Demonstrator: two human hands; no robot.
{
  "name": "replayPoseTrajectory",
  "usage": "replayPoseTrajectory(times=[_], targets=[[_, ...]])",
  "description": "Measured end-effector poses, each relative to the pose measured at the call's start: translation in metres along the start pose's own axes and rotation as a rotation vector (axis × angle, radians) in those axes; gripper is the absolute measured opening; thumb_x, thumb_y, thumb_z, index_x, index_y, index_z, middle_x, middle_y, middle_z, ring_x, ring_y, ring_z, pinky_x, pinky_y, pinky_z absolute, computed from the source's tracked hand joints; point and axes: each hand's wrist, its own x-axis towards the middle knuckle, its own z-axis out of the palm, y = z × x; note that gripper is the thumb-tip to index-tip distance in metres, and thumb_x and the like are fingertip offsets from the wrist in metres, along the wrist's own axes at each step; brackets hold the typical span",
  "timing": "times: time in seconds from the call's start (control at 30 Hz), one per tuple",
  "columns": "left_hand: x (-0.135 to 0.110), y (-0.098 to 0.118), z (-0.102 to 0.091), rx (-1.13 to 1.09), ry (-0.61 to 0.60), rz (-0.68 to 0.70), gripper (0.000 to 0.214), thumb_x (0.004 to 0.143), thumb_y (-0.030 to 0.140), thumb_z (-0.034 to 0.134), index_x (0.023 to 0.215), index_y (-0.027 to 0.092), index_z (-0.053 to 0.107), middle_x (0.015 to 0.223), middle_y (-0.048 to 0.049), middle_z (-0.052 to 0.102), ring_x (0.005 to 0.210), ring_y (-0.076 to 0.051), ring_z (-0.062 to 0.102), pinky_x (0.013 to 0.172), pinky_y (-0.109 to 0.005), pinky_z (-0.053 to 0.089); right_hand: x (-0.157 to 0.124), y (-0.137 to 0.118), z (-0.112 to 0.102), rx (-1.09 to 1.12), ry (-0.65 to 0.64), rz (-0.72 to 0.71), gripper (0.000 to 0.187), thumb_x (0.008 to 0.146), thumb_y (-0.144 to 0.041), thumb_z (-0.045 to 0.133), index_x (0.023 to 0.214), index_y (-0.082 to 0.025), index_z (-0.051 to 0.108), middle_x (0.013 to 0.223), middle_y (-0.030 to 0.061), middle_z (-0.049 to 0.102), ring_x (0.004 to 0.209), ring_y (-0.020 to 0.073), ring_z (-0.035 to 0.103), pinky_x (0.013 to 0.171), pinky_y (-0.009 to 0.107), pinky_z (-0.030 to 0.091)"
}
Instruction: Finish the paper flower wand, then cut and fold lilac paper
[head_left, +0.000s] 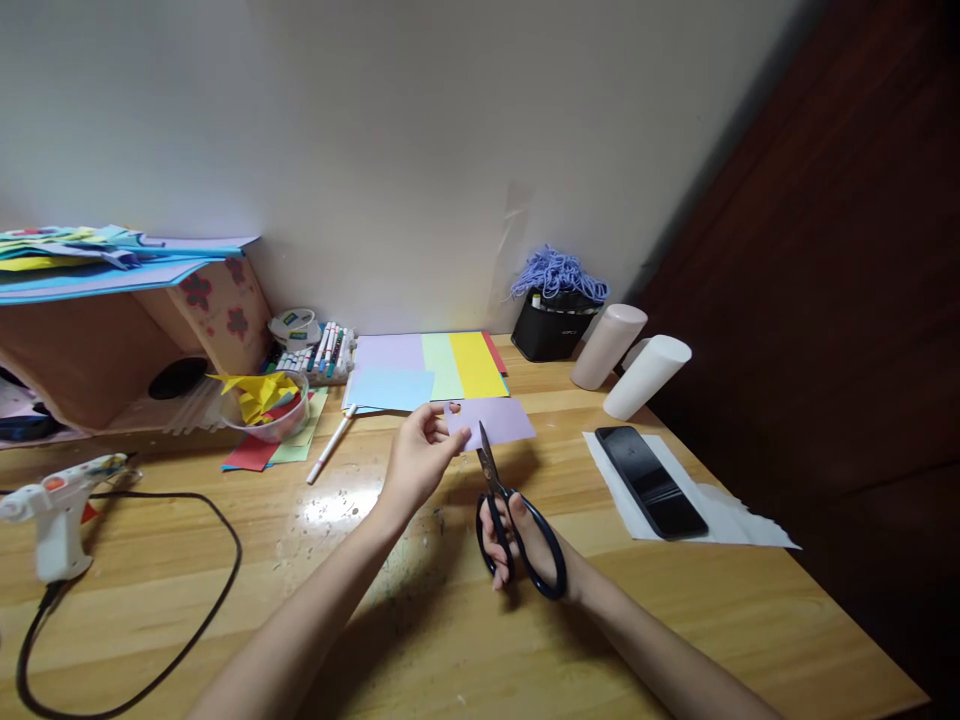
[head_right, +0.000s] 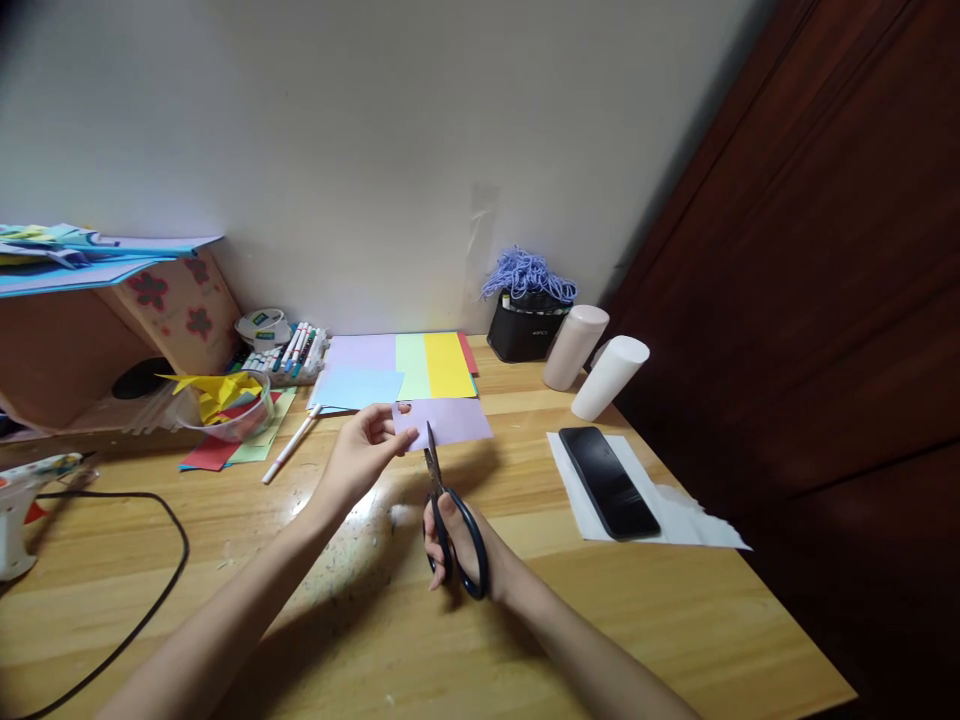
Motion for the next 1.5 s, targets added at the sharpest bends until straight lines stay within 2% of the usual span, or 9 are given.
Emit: replayPoseTrajectory(times=[0.13, 0.33, 0.47, 0.6, 0.83, 1.0, 1.13, 1.33, 1.5], targets=[[0.001, -0.001, 0.000, -0.013, 0.009, -0.002, 0.036, 0.061, 0.024, 0.070, 0.091, 0.012, 0.056, 0.058, 0.0030, 0.055, 0.052, -0.008, 0.052, 0.052, -0.019, 0.041, 0.006, 0.006, -0.001, 0.043, 0.031, 0.023, 0.068, 0.051, -0.085, 0.040, 0.068, -0.019, 0.040, 0.043, -0.0089, 0.038, 0.031, 0.0057, 0.038, 0.033, 0.021, 0.041], [0.002, -0.002, 0.000, -0.021, 0.013, -0.043, 0.037, 0.061, 0.024, 0.070, 0.092, 0.011, 0.055, 0.058, 0.0023, 0.056, 0.053, -0.009, 0.053, 0.054, -0.020, 0.042, 0.014, 0.016, -0.004, 0.134, 0.043, 0.156, 0.064, 0.047, -0.079, 0.054, 0.065, -0.019, 0.040, 0.037, -0.0101, 0.037, 0.026, 0.0061, 0.036, 0.026, 0.019, 0.037], [0.002, -0.003, 0.000, -0.035, 0.018, -0.063, 0.037, 0.060, 0.025, 0.070, 0.090, 0.011, 0.054, 0.057, 0.0031, 0.055, 0.052, -0.008, 0.053, 0.053, -0.020, 0.041, 0.011, 0.016, -0.001, 0.090, 0.046, 0.074, 0.067, 0.050, -0.084, 0.044, 0.068, -0.019, 0.042, 0.039, -0.0096, 0.038, 0.028, 0.0061, 0.038, 0.030, 0.020, 0.040], [0.001, 0.001, 0.002, -0.054, -0.035, -0.135, 0.035, 0.057, 0.022, 0.072, 0.086, 0.011, 0.055, 0.051, 0.0046, 0.054, 0.048, -0.008, 0.052, 0.051, -0.019, 0.041, 0.008, 0.013, 0.001, 0.035, 0.043, 0.002, 0.070, 0.055, -0.086, 0.030, 0.069, -0.018, 0.043, 0.041, -0.0085, 0.039, 0.031, 0.0067, 0.040, 0.036, 0.023, 0.043], [0.000, 0.003, 0.002, -0.044, -0.055, -0.173, 0.033, 0.056, 0.016, 0.072, 0.083, 0.011, 0.054, 0.050, 0.0045, 0.055, 0.046, -0.007, 0.052, 0.049, -0.019, 0.041, 0.011, 0.014, -0.001, 0.030, 0.113, 0.013, 0.065, 0.056, -0.083, 0.039, 0.067, -0.019, 0.041, 0.040, -0.0094, 0.037, 0.029, 0.0057, 0.036, 0.030, 0.020, 0.039], [0.001, 0.000, 0.001, -0.016, -0.070, -0.193, 0.034, 0.061, 0.023, 0.070, 0.089, 0.010, 0.055, 0.054, 0.0032, 0.056, 0.050, -0.008, 0.051, 0.053, -0.020, 0.040, 0.011, 0.016, 0.000, 0.063, 0.121, 0.063, 0.060, 0.056, -0.078, 0.050, 0.068, -0.019, 0.042, 0.040, -0.0099, 0.037, 0.028, 0.0051, 0.036, 0.026, 0.017, 0.036], [0.002, -0.004, -0.001, 0.072, -0.027, -0.192, 0.027, 0.068, 0.037, 0.063, 0.076, 0.011, 0.057, 0.060, 0.0008, 0.055, 0.055, -0.009, 0.050, 0.052, -0.020, 0.038, 0.009, 0.019, 0.001, 0.039, 0.089, 0.067, 0.061, 0.058, -0.078, 0.047, 0.069, -0.018, 0.042, 0.041, -0.0100, 0.037, 0.028, 0.0046, 0.036, 0.027, 0.016, 0.037], [0.003, -0.008, -0.002, 0.217, 0.030, -0.128, 0.026, 0.067, 0.037, 0.061, 0.064, 0.012, 0.055, 0.058, 0.0010, 0.053, 0.054, -0.011, 0.048, 0.052, -0.021, 0.035, 0.007, 0.022, 0.005, 0.026, 0.012, -0.001, 0.065, 0.059, -0.083, 0.034, 0.070, -0.019, 0.041, 0.043, -0.0093, 0.037, 0.031, 0.0048, 0.037, 0.032, 0.018, 0.040], [0.001, -0.005, 0.000, 0.237, -0.049, -0.167, 0.024, 0.067, 0.036, 0.059, 0.062, 0.013, 0.052, 0.056, 0.0012, 0.052, 0.052, -0.011, 0.048, 0.051, -0.021, 0.035, 0.006, 0.019, 0.007, 0.034, 0.023, 0.020, 0.069, 0.055, -0.086, 0.031, 0.069, -0.019, 0.040, 0.042, -0.0097, 0.036, 0.029, 0.0055, 0.037, 0.032, 0.020, 0.040]])
